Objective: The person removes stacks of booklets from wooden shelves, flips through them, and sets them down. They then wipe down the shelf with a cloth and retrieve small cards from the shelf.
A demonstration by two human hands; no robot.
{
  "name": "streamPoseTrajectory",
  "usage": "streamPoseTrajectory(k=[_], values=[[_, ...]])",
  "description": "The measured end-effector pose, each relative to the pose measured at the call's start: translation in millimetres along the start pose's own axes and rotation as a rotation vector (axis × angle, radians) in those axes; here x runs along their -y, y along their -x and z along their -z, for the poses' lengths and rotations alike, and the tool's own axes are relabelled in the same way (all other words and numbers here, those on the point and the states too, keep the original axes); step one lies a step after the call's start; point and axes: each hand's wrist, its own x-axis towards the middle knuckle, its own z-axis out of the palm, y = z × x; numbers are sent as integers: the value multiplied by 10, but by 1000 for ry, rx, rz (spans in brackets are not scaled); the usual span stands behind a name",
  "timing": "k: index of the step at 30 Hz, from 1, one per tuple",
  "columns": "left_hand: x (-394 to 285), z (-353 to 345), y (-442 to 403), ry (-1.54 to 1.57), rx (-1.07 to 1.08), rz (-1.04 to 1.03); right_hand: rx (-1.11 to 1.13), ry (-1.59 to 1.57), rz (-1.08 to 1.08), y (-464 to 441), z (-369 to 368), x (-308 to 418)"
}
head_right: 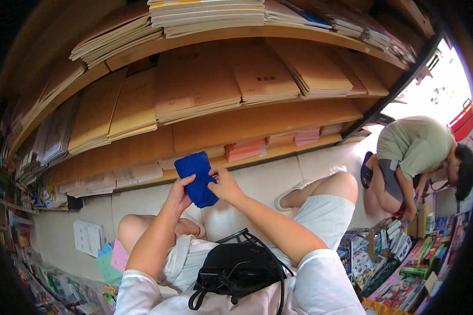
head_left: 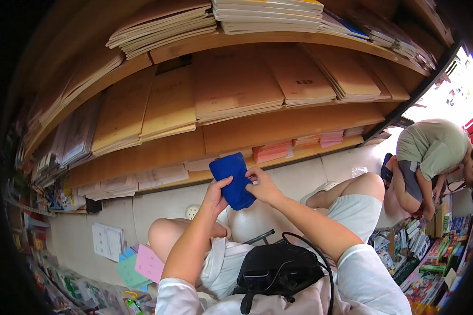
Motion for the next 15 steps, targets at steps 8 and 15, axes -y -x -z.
streamPoseTrajectory(k=[8,15], values=[[39,-124,57,-13,87,44,246,-557,-345,149,115,125],[137,-5,-34,-493,-234,220,104,-562,-424,92,341,-87]])
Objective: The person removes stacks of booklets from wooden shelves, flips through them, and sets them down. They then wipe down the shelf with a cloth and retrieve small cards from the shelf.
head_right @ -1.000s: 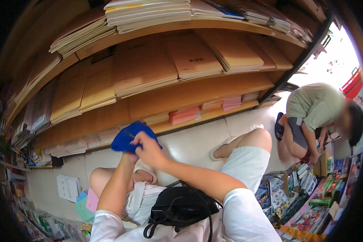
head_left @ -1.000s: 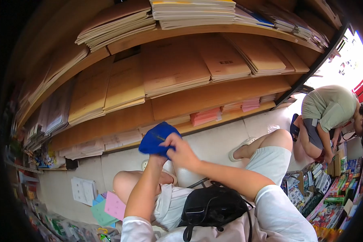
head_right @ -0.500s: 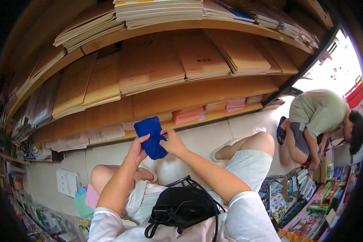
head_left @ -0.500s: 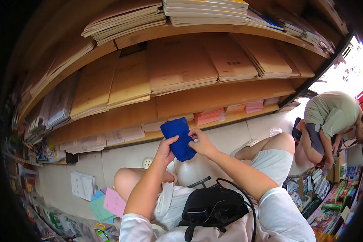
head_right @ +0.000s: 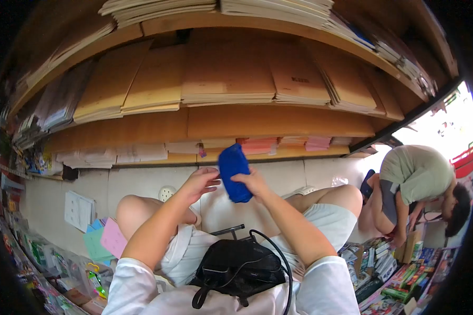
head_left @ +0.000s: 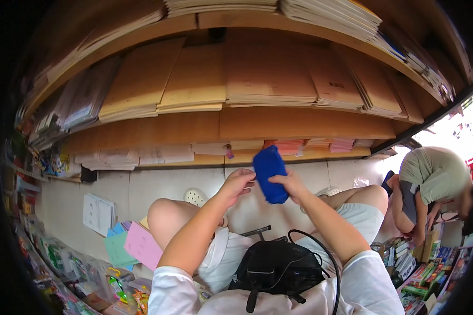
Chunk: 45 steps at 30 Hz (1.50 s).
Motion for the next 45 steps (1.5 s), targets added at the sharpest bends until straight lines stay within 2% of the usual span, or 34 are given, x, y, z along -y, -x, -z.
streamPoseTrajectory(k=[2,4,6,8,11,14,15,17,18,19,20,21,22,23,26,27,29,31,32,34,36,37,39,41,43,45], values=[[7,-6,25,-171,-43,-78,-172,195,97,-83,229,117],[-24,-18,48,-144,-3,-100,-413,530,198,-218,560,304],[-37,-63,55,-167,23,-158,-582,772,569,-315,796,569],[-24,-90,56,-209,51,-208,-911,1116,801,-438,942,794],[38,-118,15,-260,85,-283,-928,1689,757,-913,1387,889],[88,-85,20,-232,122,-341,-666,1899,392,-1212,1295,675],[55,-92,79,-218,101,-359,-607,1822,382,-1396,1162,586],[67,-68,41,-236,118,-392,-518,1772,756,-1521,565,344],[85,-79,35,-247,132,-404,-353,1837,655,-1528,85,354],[63,-90,42,-260,140,-391,-179,1759,476,-1581,-359,350],[82,-96,17,-207,133,-465,-198,1652,620,-1623,-738,245],[130,-100,-13,-158,126,-538,-53,1675,504,-1523,-1161,339],[178,-95,-53,-108,121,-611,-241,1627,979,-1747,-1337,57],[244,-1,-116,-70,80,-437,-272,1447,862,-1697,-1494,115],[123,74,17,-363,18,-463,-124,1509,886,-1595,-1249,221],[60,75,102,-426,25,-381,-82,1576,904,-1493,-1112,295],[130,53,146,-477,27,-420,-118,1751,561,-1286,-888,440],[225,53,193,-544,21,-455,-236,1804,857,-1353,-239,299],[224,60,234,-574,30,-480,-296,1894,883,-1367,69,302],[156,46,362,-641,56,-531,-442,1990,628,-1254,533,428],[63,58,468,-674,58,-518,-491,1885,146,-1252,857,628],[24,68,520,-697,49,-512,-495,1921,408,-1262,989,642],[-11,89,553,-761,33,-500,-559,1990,567,-1444,1000,613],[-23,61,554,-851,35,-487,-605,1879,581,-1612,879,588],[-51,28,553,-863,84,-507,-631,1607,464,-1920,444,588],[-88,28,589,-871,139,-533,-415,1605,755,-2145,16,484]])
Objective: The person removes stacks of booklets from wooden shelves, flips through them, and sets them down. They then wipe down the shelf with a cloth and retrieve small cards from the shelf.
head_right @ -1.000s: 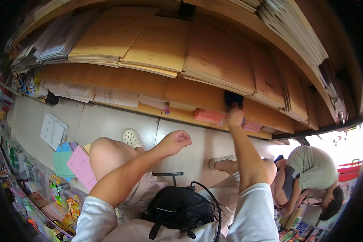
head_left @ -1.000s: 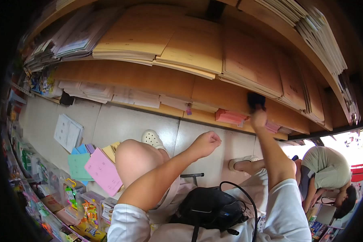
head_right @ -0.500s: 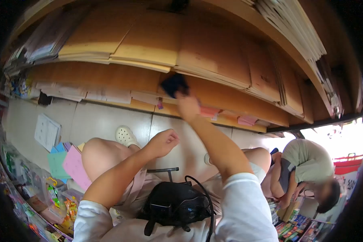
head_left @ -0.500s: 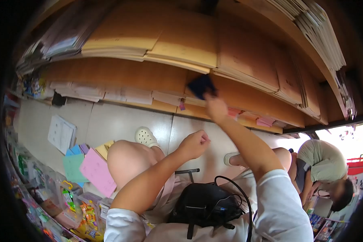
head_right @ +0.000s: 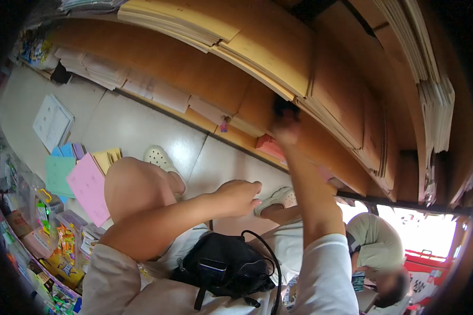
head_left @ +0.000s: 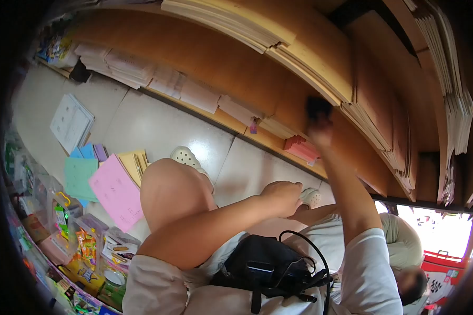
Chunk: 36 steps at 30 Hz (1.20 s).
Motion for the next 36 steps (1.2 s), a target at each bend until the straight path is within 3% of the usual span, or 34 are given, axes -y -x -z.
streamPoseTrajectory(k=[3,5,7,10,11,13,15,16,17,19,21,27,36], values=[[-9,-8,-18,-69,78,31,-194,649,678,-227,-440,748],[5,16,11,-110,82,28,-96,-69,294,-60,34,1750],[71,-70,17,-177,64,23,36,-6,348,-54,5,1682],[89,-126,91,-243,43,0,85,-129,478,-160,-35,962],[83,-132,126,-315,44,-18,-33,4,482,-150,-130,461],[39,-109,199,-414,15,-7,-22,537,494,-16,82,11],[18,-130,321,-575,-53,-45,171,709,95,89,294,-660],[-27,-51,363,-541,12,-12,231,460,-279,22,151,-1331],[-62,74,423,-493,59,10,290,601,-312,44,142,-1499],[-51,153,452,-426,31,65,269,556,-471,-111,146,-1543],[-21,255,520,-441,-44,75,188,443,-551,-407,95,-1336],[76,567,741,-441,-239,151,81,119,-564,-1330,-36,187],[124,857,873,-326,-176,229,129,-101,-507,-1736,-226,1178]])
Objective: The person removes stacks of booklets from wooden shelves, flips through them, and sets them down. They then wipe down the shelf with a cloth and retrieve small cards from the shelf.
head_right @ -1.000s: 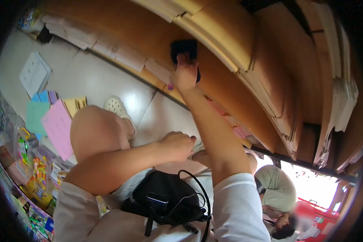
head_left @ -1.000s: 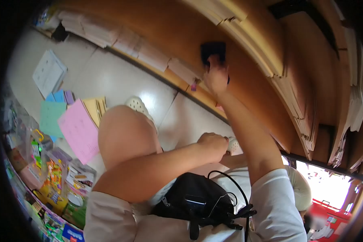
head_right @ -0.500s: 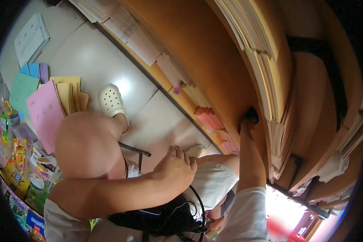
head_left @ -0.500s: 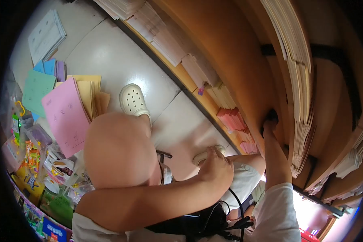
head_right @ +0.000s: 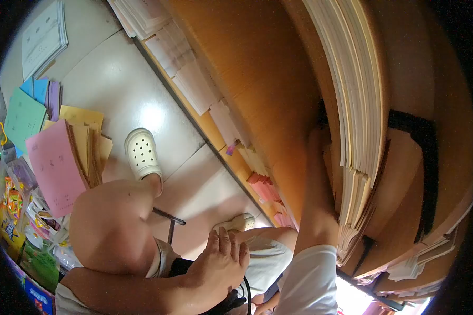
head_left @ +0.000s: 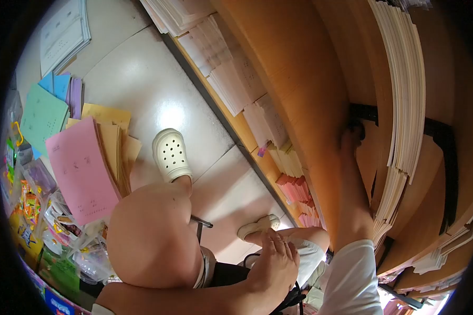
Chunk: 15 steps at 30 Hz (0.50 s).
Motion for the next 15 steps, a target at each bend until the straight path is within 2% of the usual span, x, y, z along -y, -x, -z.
streamPoseTrajectory(k=[9,12,15], values=[[13,-25,-23,-6,-40,54,132,-11,426,330,21,1],[43,-20,-18,-2,-46,64,52,144,509,192,-106,-141],[92,-7,-2,12,-48,74,-1,233,442,203,-128,57]])
